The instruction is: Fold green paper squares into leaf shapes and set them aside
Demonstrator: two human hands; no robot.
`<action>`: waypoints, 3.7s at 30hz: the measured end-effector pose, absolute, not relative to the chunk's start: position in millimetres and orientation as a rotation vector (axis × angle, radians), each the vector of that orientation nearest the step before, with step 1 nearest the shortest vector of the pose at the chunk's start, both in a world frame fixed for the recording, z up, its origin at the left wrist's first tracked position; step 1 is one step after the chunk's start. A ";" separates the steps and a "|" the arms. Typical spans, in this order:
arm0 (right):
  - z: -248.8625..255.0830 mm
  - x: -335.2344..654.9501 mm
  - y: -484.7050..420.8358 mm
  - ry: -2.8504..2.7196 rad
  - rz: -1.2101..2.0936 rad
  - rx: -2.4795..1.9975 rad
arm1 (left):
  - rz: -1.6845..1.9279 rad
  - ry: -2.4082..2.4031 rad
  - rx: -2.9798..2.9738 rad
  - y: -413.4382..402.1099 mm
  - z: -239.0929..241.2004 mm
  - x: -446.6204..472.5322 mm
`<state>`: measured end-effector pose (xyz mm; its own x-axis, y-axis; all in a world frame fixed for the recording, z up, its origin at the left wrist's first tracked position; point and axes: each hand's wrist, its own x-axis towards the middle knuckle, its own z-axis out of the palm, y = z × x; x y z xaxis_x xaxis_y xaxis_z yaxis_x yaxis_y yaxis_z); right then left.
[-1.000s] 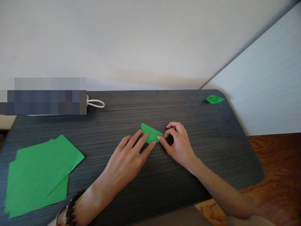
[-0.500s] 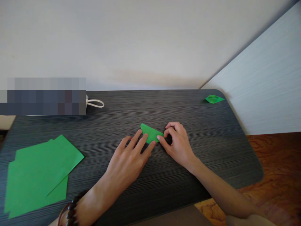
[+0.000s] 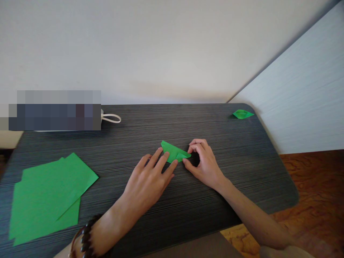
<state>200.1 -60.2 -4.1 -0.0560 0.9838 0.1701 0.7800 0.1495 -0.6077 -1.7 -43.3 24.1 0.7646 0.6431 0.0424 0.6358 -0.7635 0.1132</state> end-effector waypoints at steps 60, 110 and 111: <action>2.3 204.8 -56.3 -1.931 0.608 -1.681 | 0.250 0.928 2.920 -39.4 19.6 -10.8; -6.1 195.2 -60.9 -2.126 0.432 -1.578 | 0.428 1.222 2.624 -21.2 -0.2 -7.3; -6.5 195.2 -61.2 -2.132 0.430 -1.563 | 0.433 1.222 2.620 -20.8 -0.6 -7.4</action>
<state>195.2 -61.2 -6.5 -0.2492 0.9520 0.1780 0.8083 0.3057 -0.5031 -7.4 -20.8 -0.6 0.6115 0.7724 0.1717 0.7082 -0.6311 0.3166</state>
